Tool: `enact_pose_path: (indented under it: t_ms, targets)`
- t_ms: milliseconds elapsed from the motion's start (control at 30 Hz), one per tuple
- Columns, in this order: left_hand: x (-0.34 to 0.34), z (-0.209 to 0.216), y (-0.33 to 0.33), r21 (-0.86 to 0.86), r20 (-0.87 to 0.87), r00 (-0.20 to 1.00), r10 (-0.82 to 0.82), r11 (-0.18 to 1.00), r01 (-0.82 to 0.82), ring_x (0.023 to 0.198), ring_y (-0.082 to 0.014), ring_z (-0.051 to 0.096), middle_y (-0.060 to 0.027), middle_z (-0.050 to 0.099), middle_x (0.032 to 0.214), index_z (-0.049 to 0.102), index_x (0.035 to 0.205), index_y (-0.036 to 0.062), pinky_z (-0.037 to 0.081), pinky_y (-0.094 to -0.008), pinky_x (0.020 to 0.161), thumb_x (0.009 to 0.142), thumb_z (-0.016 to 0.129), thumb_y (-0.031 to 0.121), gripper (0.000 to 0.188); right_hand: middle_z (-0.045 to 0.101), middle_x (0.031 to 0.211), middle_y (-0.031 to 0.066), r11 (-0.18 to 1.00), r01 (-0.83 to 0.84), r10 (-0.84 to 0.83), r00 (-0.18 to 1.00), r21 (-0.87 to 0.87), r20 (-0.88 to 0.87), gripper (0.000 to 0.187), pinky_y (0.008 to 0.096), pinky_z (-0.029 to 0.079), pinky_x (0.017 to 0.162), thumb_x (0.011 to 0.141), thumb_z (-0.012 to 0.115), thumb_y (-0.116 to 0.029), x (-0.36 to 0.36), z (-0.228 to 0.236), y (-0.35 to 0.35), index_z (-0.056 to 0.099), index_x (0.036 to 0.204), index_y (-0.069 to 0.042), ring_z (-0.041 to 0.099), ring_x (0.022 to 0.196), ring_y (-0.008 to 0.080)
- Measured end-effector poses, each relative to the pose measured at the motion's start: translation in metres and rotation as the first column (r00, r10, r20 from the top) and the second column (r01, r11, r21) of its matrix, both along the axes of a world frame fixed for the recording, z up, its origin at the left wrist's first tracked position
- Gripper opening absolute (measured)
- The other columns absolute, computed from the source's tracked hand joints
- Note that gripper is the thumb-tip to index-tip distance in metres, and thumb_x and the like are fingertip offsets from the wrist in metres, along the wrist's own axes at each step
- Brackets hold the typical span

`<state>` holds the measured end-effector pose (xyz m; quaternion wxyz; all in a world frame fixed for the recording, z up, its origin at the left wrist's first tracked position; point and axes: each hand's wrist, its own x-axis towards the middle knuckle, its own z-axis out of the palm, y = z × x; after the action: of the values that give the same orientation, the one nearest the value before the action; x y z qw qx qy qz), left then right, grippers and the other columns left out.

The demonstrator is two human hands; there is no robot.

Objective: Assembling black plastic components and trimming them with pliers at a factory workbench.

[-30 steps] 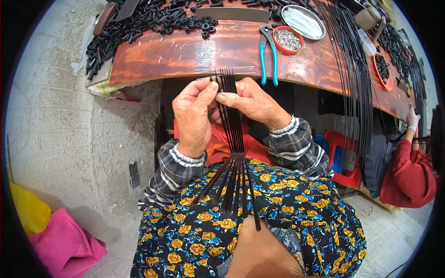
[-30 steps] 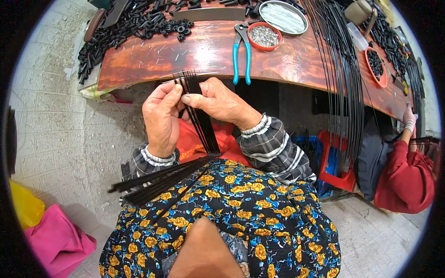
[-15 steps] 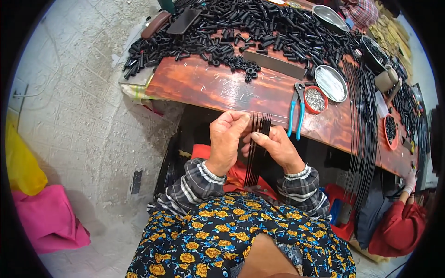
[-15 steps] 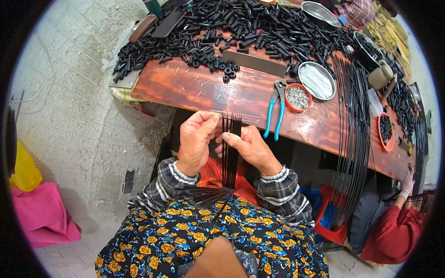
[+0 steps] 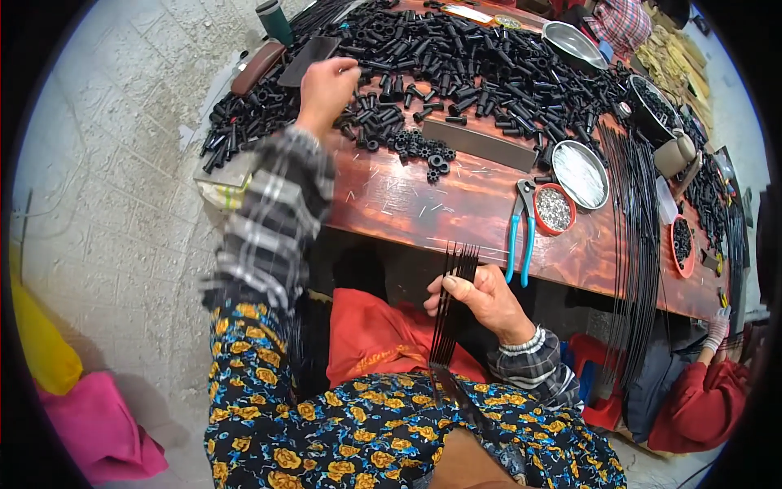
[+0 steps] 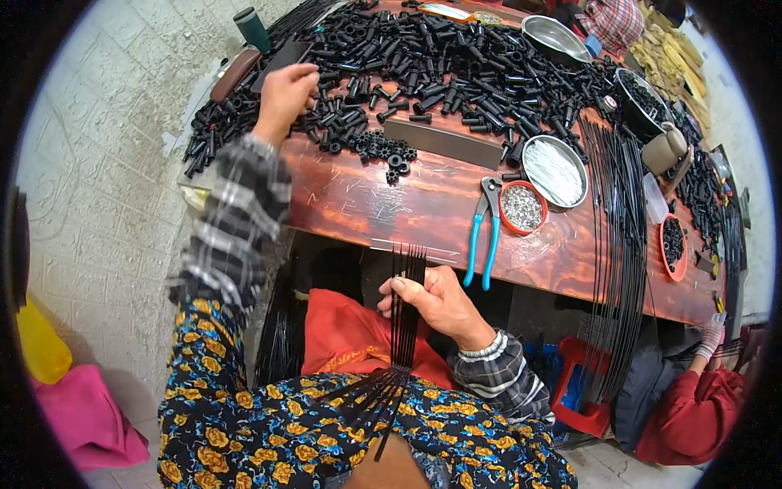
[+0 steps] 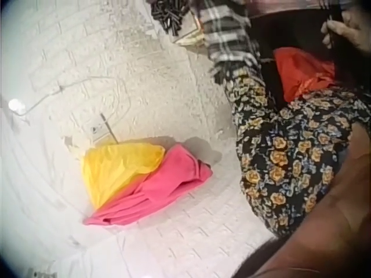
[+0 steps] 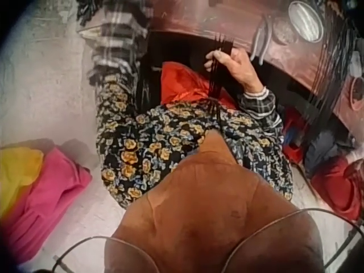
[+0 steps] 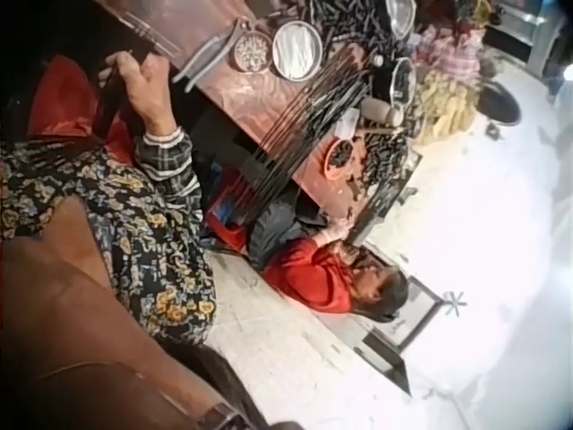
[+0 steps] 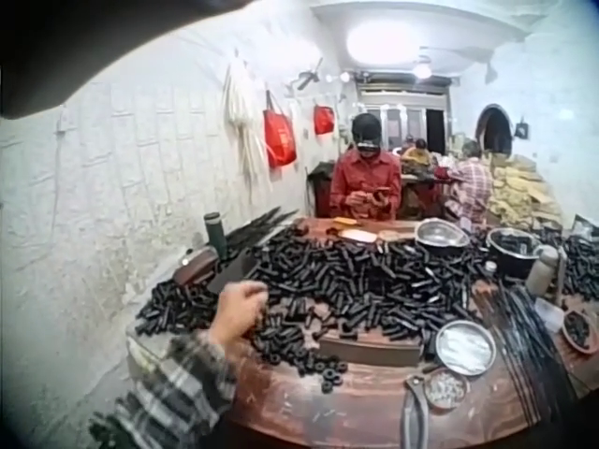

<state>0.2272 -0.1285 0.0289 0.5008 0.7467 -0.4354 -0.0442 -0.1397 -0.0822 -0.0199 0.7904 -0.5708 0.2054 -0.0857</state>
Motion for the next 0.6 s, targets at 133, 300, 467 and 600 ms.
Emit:
enact_pose_path:
  t_ms: [133, 300, 467, 600]
  targets:
    - [0.048, -0.017, -0.062, 0.312, 0.391, 0.903, 0.178, 0.897, -0.312, 0.082, -0.0313, 0.067, -0.0169, 0.069, 0.088, 0.072, 0.099, 0.0070, 0.051, -0.0402, 0.071, 0.082, 0.062, 0.043, 0.041, 0.069, 0.083, 0.0154, 0.998, 0.037, -0.035, 0.998, 0.050, -0.046, 0.030, 0.0306, 0.054, 0.071, 0.095, 0.055, -0.022, 0.002, -0.002, -0.003, 0.064, 0.097, 0.006, 0.068, 0.076, 0.0201]
    - [0.043, -0.020, -0.096, 0.554, 0.426, 0.904, 0.028, 0.782, -0.286, 0.104, -0.0363, 0.061, -0.0191, 0.065, 0.111, 0.069, 0.103, 0.0059, 0.049, -0.0441, 0.086, 0.079, 0.065, 0.049, 0.050, 0.069, 0.084, 0.0155, 0.997, 0.074, -0.072, 0.995, 0.026, -0.069, 0.030, 0.0313, 0.055, 0.071, 0.094, 0.056, -0.023, 0.001, -0.004, -0.009, 0.064, 0.097, 0.006, 0.068, 0.077, 0.0205]
    - [0.045, -0.027, -0.093, 0.548, 0.435, 0.900, 0.018, 0.788, -0.280, 0.103, -0.0351, 0.062, -0.0186, 0.065, 0.109, 0.068, 0.104, 0.0058, 0.049, -0.0446, 0.085, 0.077, 0.069, 0.045, 0.048, 0.069, 0.084, 0.0154, 0.996, 0.075, -0.074, 0.997, 0.041, -0.024, 0.030, 0.0315, 0.055, 0.072, 0.094, 0.057, -0.022, 0.001, -0.007, -0.009, 0.064, 0.098, 0.007, 0.068, 0.077, 0.0206]
    - [0.038, -0.003, -0.069, 0.346, -0.150, 0.985, 0.081, 0.938, -0.025, 0.083, -0.0228, 0.069, -0.0112, 0.068, 0.090, 0.068, 0.101, 0.0065, 0.056, -0.0360, 0.060, 0.080, 0.070, 0.019, 0.025, 0.069, 0.083, 0.0161, 0.996, 0.084, -0.084, 0.996, 0.018, -0.014, 0.030, 0.0320, 0.055, 0.072, 0.094, 0.057, -0.023, -0.005, -0.008, -0.010, 0.064, 0.098, 0.007, 0.068, 0.077, 0.0212]
